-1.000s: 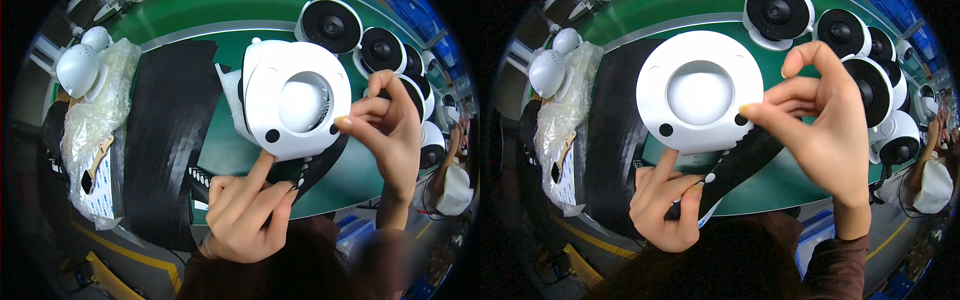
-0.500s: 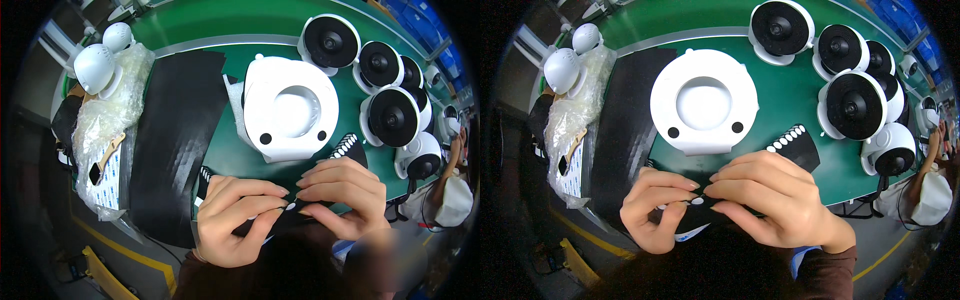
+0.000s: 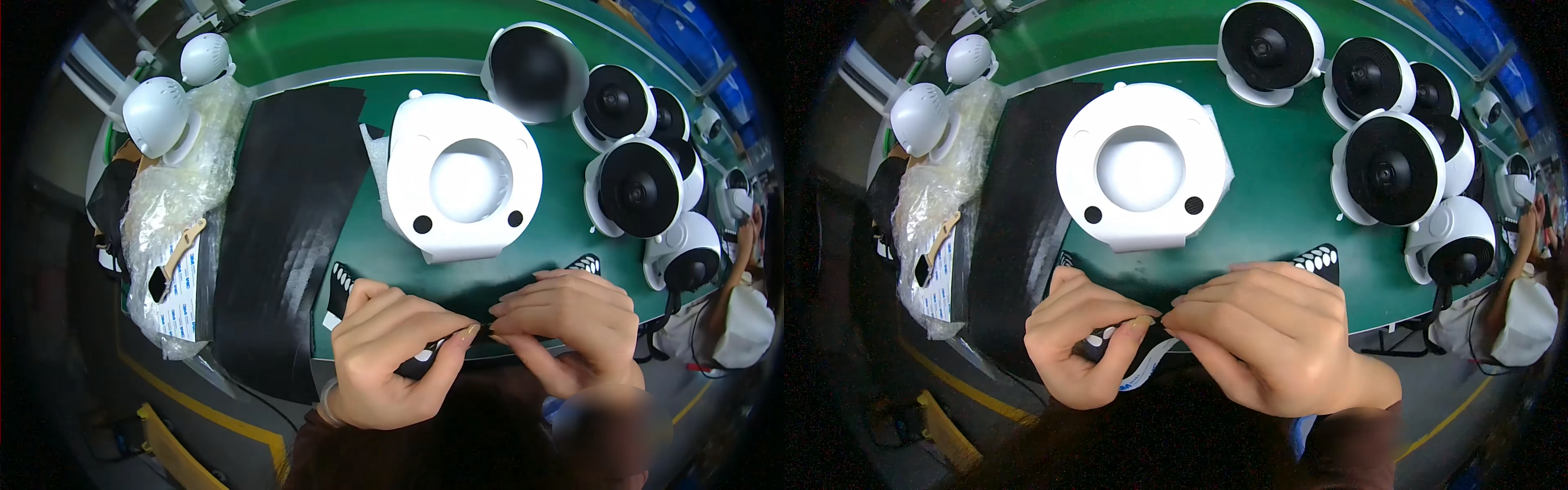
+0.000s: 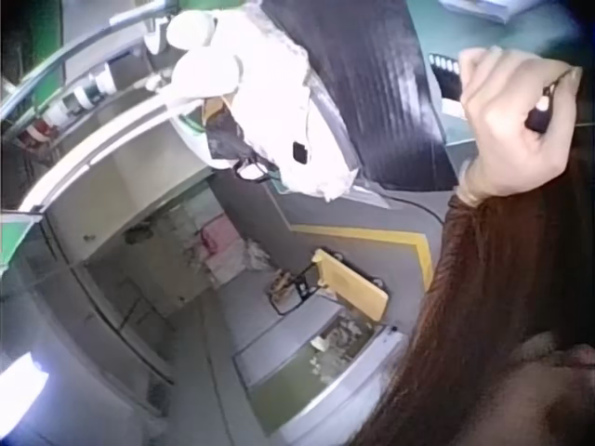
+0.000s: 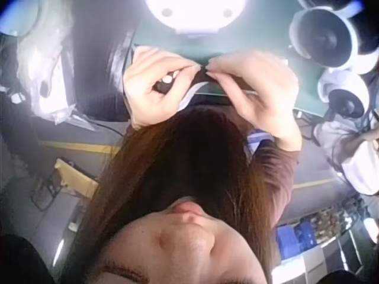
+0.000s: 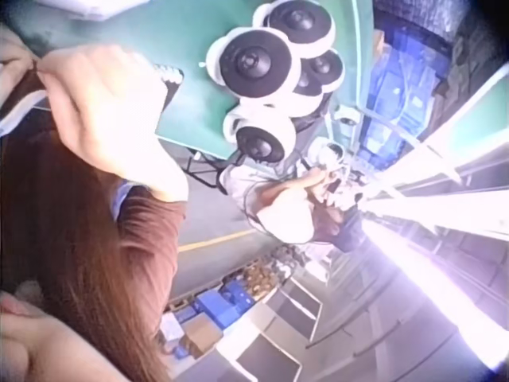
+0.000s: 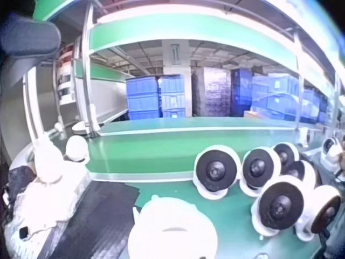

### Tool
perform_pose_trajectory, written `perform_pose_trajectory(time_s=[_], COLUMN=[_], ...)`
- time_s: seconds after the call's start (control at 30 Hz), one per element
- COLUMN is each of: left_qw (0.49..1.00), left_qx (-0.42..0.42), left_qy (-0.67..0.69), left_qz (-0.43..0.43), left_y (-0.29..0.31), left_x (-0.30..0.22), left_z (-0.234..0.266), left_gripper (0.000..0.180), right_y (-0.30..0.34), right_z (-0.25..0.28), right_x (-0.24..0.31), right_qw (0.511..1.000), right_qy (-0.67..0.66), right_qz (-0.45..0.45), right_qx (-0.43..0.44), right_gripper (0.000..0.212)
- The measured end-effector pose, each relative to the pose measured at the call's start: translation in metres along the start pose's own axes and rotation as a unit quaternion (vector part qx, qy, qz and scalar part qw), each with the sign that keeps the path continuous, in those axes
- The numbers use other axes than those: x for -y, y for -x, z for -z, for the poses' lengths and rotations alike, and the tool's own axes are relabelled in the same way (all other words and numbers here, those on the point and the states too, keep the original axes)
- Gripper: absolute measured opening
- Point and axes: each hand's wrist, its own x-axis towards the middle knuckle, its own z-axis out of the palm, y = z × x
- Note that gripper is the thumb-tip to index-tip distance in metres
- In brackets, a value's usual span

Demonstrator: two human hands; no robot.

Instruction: Applying small black adhesive rubber pads to the base of electronic camera housings on an assembly line.

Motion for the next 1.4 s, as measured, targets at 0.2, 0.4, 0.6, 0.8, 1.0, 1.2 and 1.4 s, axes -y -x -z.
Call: perform_pose_trajectory(time_s=[0.2,0.4,0.6,0.8,1.0,1.2,1.4], left_qw=[1.0,0.999,0.999,0.991,0.971,0.975,0.976], left_qx=[-0.021,-0.029,-0.032,-0.108,-0.096,-0.09,-0.087], left_qy=[-0.012,-0.023,-0.03,-0.083,-0.219,-0.204,-0.199], left_qz=[-0.014,-0.021,-0.021,0.011,-0.009,0.009,0.009], left_y=[0.001,0.001,0.002,0.004,0.005,0.003,0.004], left_x=[0.001,0.0,0.001,-0.002,0.003,0.0,0.001], left_z=[-0.003,-0.003,-0.004,-0.006,-0.011,-0.017,-0.017], left_gripper=[0.01,0.011,0.011,0.017,0.015,0.013,0.01], right_y=[0.002,0.002,-0.004,-0.013,-0.052,-0.06,-0.063], right_z=[-0.001,-0.001,0.001,0.018,0.023,0.026,0.024], right_x=[0.003,0.003,0.004,-0.001,-0.031,-0.032,-0.029], right_qw=[0.999,0.999,0.998,1.0,0.956,0.969,0.972], right_qy=[0.044,0.049,0.06,0.002,-0.18,-0.113,-0.078], right_qz=[0.001,-0.001,-0.001,-0.013,-0.212,-0.203,-0.208], right_qx=[-0.011,-0.006,0.028,-0.016,-0.092,-0.083,-0.076], right_gripper=[0.017,0.018,0.016,0.006,0.013,0.011,0.01])
